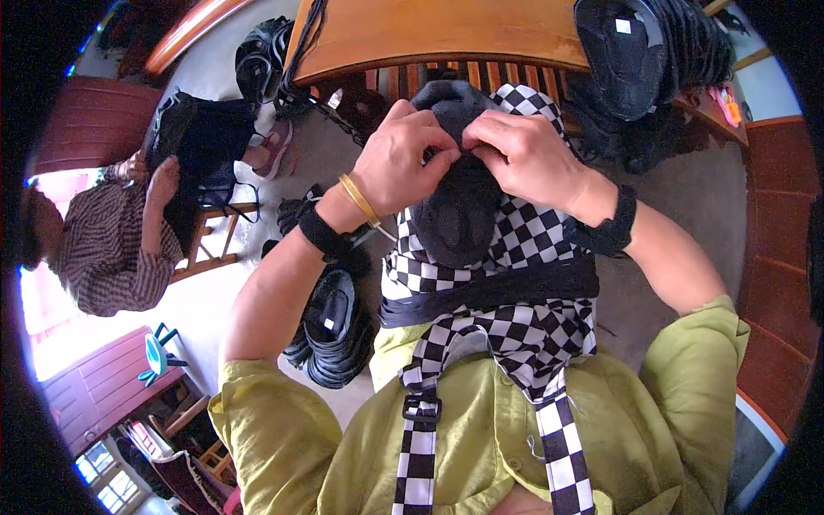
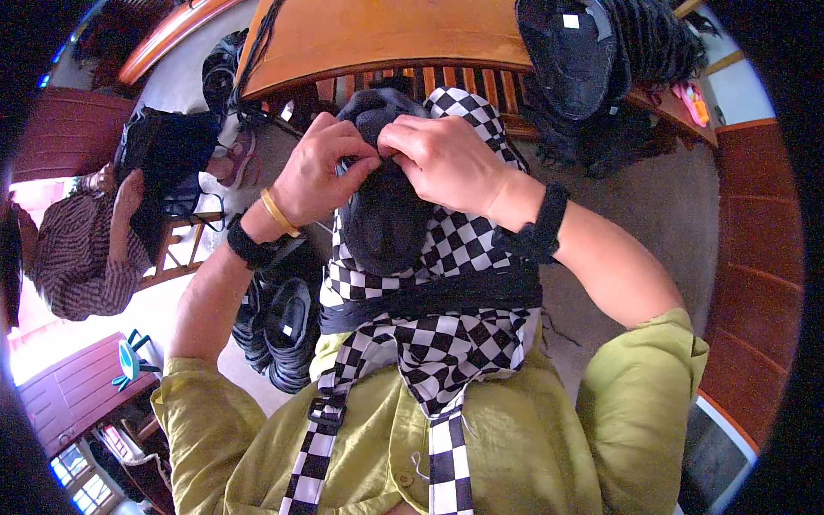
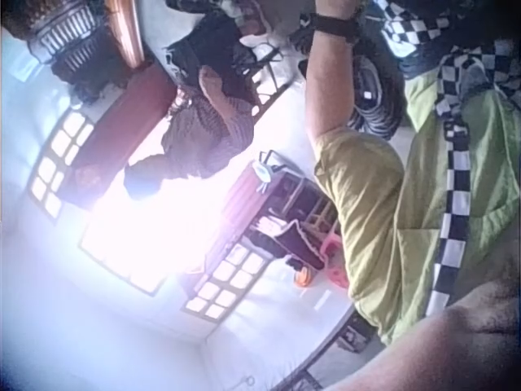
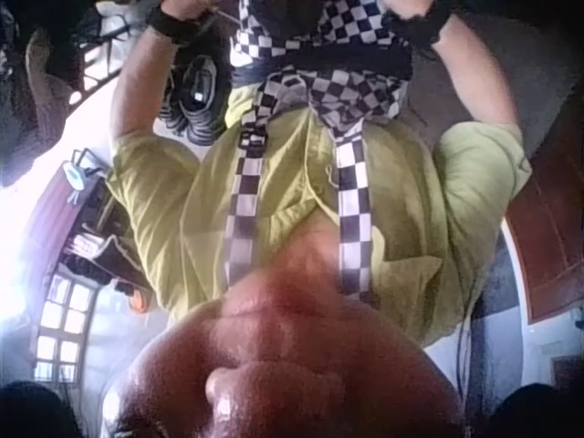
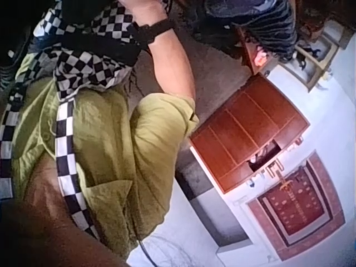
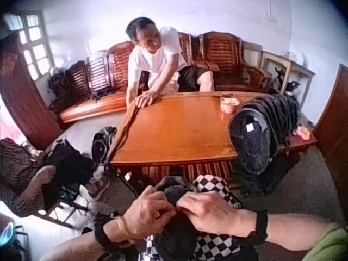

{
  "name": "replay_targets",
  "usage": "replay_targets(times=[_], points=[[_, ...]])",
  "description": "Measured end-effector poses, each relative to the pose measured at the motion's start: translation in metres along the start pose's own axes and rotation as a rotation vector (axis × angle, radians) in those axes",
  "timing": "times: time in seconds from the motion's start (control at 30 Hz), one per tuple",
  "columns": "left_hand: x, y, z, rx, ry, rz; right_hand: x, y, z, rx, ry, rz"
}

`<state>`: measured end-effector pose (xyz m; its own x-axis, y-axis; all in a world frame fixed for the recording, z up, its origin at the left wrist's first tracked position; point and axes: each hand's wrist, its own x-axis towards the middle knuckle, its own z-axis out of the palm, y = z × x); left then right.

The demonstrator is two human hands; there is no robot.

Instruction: The person is lacing a black sneaker with long black laces.

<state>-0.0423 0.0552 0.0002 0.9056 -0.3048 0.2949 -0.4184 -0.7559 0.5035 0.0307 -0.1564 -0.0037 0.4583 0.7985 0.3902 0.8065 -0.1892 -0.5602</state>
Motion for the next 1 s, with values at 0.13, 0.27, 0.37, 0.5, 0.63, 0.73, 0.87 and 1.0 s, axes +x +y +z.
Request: replay_targets(times=[0.13, 0.27, 0.37, 0.5, 0.63, 0.73, 0.87, 1.0], points=[[0.009, -0.004, -0.006, -0.099, -0.064, -0.102, -0.005, -0.004, -0.008, -0.068, -0.105, 0.021], [0.019, -0.001, -0.008, -0.087, -0.149, -0.198, -0.001, -0.01, -0.002, -0.11, -0.131, 0.105], [0.018, -0.005, -0.004, -0.089, -0.151, -0.182, 0.002, -0.009, -0.001, -0.097, -0.142, 0.163], [0.017, -0.008, 0.002, -0.027, -0.151, -0.134, 0.003, -0.016, -0.002, -0.145, -0.167, 0.191], [0.013, -0.009, 0.011, 0.041, -0.108, -0.066, 0.006, -0.023, 0.001, -0.349, -0.169, 0.079], [0.014, -0.004, 0.008, 0.076, -0.052, 0.011, 0.008, -0.036, -0.005, -0.732, -0.273, -0.231], [-0.005, 0.008, 0.004, 0.022, 0.086, 0.019, -0.007, -0.033, -0.031, -0.815, -0.22, -0.171], [-0.036, 0.0, 0.011, 0.033, 0.384, -0.099, -0.049, -0.006, -0.073, -0.742, -0.205, -0.018]])
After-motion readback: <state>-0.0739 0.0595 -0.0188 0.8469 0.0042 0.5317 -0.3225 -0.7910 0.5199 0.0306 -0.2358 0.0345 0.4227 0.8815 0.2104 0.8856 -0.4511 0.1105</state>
